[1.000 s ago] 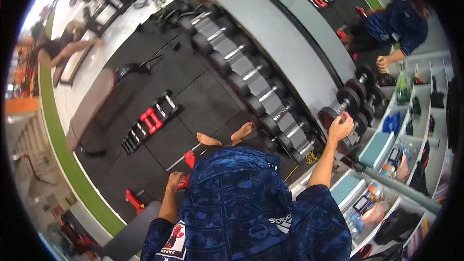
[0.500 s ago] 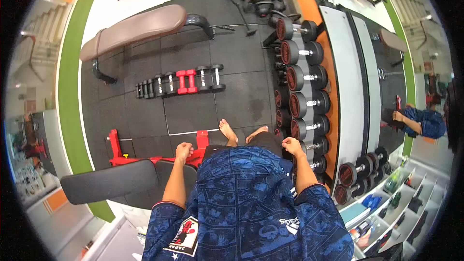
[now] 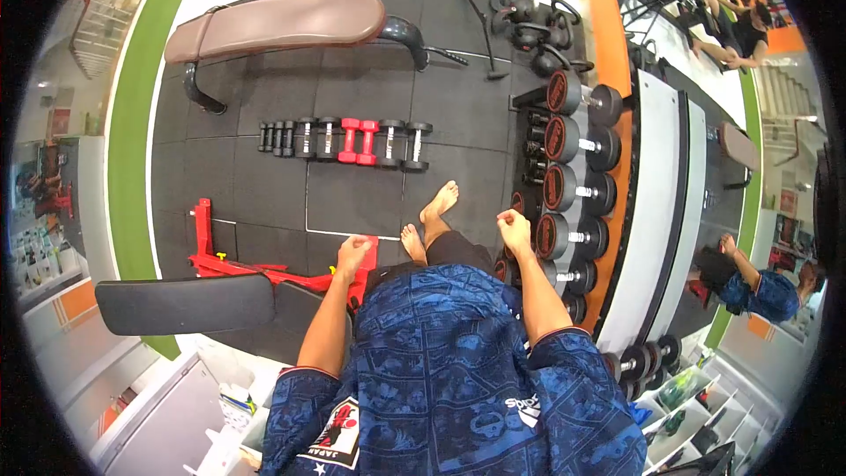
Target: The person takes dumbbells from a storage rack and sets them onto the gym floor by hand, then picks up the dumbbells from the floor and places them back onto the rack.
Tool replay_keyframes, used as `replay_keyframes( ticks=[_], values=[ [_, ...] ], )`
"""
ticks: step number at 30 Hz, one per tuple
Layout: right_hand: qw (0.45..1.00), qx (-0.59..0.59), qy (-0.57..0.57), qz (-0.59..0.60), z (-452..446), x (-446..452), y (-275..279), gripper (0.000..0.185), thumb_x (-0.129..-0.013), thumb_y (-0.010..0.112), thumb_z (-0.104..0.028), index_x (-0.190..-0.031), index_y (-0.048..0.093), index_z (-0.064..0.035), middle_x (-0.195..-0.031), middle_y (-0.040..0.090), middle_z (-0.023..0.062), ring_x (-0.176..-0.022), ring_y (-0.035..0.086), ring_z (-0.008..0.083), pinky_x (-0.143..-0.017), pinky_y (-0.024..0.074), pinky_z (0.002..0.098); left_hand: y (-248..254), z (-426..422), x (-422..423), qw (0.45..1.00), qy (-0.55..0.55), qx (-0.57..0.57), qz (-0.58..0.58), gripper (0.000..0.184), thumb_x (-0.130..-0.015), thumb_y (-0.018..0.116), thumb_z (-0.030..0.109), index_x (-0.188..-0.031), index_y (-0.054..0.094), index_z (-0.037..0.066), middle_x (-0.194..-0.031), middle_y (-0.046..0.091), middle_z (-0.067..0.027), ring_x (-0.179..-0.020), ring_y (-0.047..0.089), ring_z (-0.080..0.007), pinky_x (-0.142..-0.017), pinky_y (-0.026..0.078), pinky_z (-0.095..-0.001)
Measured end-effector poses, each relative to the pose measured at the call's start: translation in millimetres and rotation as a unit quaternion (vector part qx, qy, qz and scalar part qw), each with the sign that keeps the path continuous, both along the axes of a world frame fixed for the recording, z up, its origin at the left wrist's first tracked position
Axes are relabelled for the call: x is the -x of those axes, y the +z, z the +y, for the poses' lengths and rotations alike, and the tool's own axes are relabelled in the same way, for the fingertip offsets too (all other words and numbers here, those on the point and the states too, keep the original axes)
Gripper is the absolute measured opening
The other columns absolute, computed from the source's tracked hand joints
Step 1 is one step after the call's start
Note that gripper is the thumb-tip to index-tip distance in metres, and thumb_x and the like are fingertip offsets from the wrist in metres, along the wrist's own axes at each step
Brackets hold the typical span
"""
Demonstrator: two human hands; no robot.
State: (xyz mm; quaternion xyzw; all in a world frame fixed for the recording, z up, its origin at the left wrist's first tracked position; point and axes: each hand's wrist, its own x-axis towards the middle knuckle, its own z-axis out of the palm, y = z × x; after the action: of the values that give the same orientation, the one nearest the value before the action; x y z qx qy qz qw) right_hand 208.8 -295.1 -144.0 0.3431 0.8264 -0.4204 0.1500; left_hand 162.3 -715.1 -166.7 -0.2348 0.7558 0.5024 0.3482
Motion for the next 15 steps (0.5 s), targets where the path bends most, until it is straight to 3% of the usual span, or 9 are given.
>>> replay_keyframes(
  ticks=[1, 4, 8, 11, 15],
  values=[
    [1.0, -0.004, -0.009, 0.009, -2, 15, -1, 0.016, -0.077, 0.065, -0.015, -0.088, 0.068, -0.0039, -0.082, 0.07, 0.01, -0.081, 0.067, 0.0197, -0.078, 0.051, 0.0321, -2, 2, 7, 1.0, 0.028, -0.01, 0.002, 0.032, -0.08, 0.067, 0.018, -0.106, 0.062, 0.0, -0.096, 0.067, -0.0099, -0.087, 0.063, -0.0177, -0.079, 0.05, -0.0301],
    [0.999, 0.035, 0.005, -0.008, -5, 52, -21, 0.022, -0.074, 0.067, -0.016, -0.093, 0.066, -0.0054, -0.084, 0.069, 0.0096, -0.08, 0.066, 0.02, -0.076, 0.0511, 0.0321, 8, 17, 26, 0.999, 0.02, 0.04, 0.024, 0.035, -0.08, 0.068, 0.019, -0.109, 0.059, 0.001, -0.098, 0.065, -0.0096, -0.086, 0.062, -0.0159, -0.073, 0.05, -0.0289],
    [0.999, 0.022, 0.036, 0.008, -15, 101, -26, 0.022, -0.075, 0.069, -0.017, -0.093, 0.065, -0.0043, -0.087, 0.068, 0.0093, -0.082, 0.065, 0.0187, -0.077, 0.0507, 0.0316, 24, 47, 61, 0.994, 0.04, 0.059, 0.079, 0.04, -0.073, 0.074, 0.017, -0.107, 0.06, 0.001, -0.095, 0.067, -0.0104, -0.089, 0.063, -0.0177, -0.08, 0.05, -0.0295],
    [0.997, -0.015, 0.026, 0.072, -21, 122, -50, 0.026, -0.073, 0.071, -0.018, -0.093, 0.064, -0.0032, -0.087, 0.066, 0.0087, -0.082, 0.064, 0.019, -0.077, 0.0507, 0.0322, 12, 63, 89, 0.997, -0.015, 0.019, 0.076, 0.049, -0.07, 0.075, 0.017, -0.112, 0.057, 0.001, -0.096, 0.064, -0.0107, -0.09, 0.062, -0.0191, -0.082, 0.049, -0.0305],
    [0.998, -0.021, -0.019, 0.053, -35, 147, -91, 0.031, -0.071, 0.074, -0.02, -0.095, 0.063, -0.0038, -0.088, 0.065, 0.009, -0.083, 0.063, 0.0194, -0.078, 0.0502, 0.0317, -36, 74, 125, 0.992, -0.098, -0.009, 0.076, 0.059, -0.064, 0.078, 0.02, -0.114, 0.054, -0.001, -0.101, 0.061, -0.0122, -0.095, 0.06, -0.0209, -0.085, 0.047, -0.0327]
  ],
)
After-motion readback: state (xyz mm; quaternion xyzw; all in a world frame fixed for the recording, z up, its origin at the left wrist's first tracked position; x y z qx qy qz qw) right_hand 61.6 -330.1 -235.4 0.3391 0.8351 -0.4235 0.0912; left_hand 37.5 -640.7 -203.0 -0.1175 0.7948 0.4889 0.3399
